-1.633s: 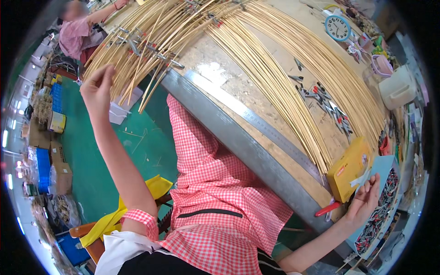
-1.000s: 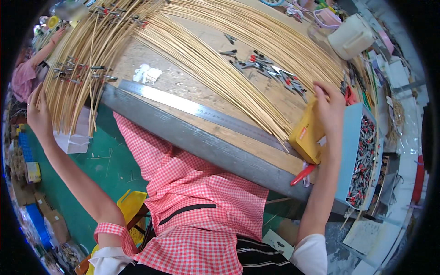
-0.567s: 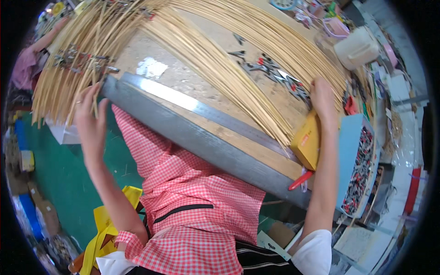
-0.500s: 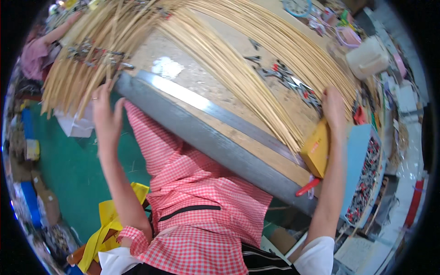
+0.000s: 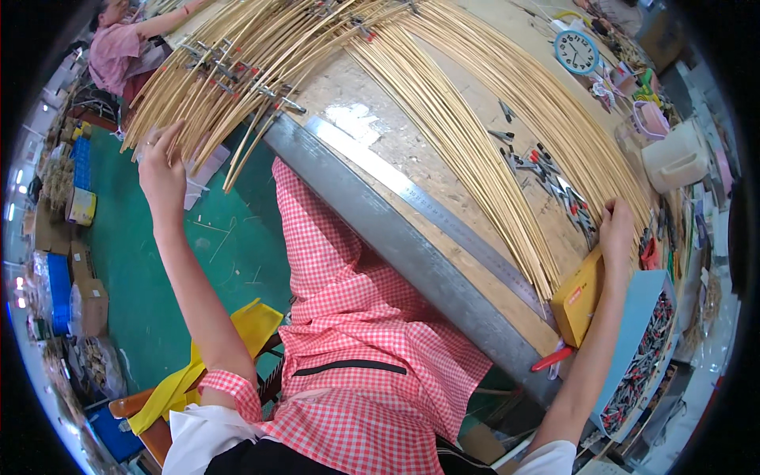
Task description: The person sits at a workbench and repeatedly picks up thin bamboo sticks. They align two sticks together, slide a small white plastic sleeve over the joined section, and place the assembled unit into a white plastic bin. The process is repeated continuously with new sticks from a large pile on the table.
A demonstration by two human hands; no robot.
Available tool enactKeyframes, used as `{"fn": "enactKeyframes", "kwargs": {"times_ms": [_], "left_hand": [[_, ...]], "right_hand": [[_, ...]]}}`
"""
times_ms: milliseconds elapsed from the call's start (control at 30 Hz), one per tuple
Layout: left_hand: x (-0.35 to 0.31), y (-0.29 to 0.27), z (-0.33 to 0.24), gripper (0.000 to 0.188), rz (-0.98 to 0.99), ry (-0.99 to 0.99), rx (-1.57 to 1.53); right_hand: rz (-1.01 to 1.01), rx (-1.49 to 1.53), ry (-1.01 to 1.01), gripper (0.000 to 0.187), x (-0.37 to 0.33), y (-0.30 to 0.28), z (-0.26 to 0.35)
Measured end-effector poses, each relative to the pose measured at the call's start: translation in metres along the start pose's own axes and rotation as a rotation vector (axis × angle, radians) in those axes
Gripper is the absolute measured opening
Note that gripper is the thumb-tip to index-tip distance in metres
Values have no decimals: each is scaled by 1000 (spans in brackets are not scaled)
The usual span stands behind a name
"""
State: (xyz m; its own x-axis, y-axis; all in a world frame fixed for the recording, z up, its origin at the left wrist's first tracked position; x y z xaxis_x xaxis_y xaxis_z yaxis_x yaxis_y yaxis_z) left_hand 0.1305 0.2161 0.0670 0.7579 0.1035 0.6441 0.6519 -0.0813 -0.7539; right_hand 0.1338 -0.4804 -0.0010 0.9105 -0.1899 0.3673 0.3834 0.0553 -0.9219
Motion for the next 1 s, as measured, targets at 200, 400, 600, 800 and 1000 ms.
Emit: {"fn": "enactKeyframes", "kwargs": {"times_ms": [200, 400, 600, 800, 1000], "left_hand": [[-7, 24, 38, 37, -49, 20, 194], [-17, 0, -21, 49, -158, 71, 130], [-25, -29, -63, 33, -141, 104, -34], [-28, -29, -130, 30, -31, 153, -454], [-64, 25, -218, 34, 464, -251, -1576]], "right_hand": [[-66, 131, -33, 7, 0, -15, 8], [-238, 88, -62, 8, -4, -66, 14], [-300, 67, 22, 10, -37, -138, 45], [-169, 571, 292, 5, -111, -139, 47], [351, 1353, 531, 9, -175, -56, 162]]}}
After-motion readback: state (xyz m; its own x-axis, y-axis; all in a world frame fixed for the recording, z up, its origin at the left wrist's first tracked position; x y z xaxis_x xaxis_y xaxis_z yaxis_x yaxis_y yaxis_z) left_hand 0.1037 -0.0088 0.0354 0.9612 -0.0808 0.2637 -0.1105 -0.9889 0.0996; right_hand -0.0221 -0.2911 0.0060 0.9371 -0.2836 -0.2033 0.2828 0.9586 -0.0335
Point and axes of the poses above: each hand's wrist, its own x-axis towards the middle knuckle, its own y-axis out of the palm, z = x × y, the point moved 8 cm from there along x, towards the middle knuckle, and after that the axes turned 1 degree about -z, right-handed, at the moved point
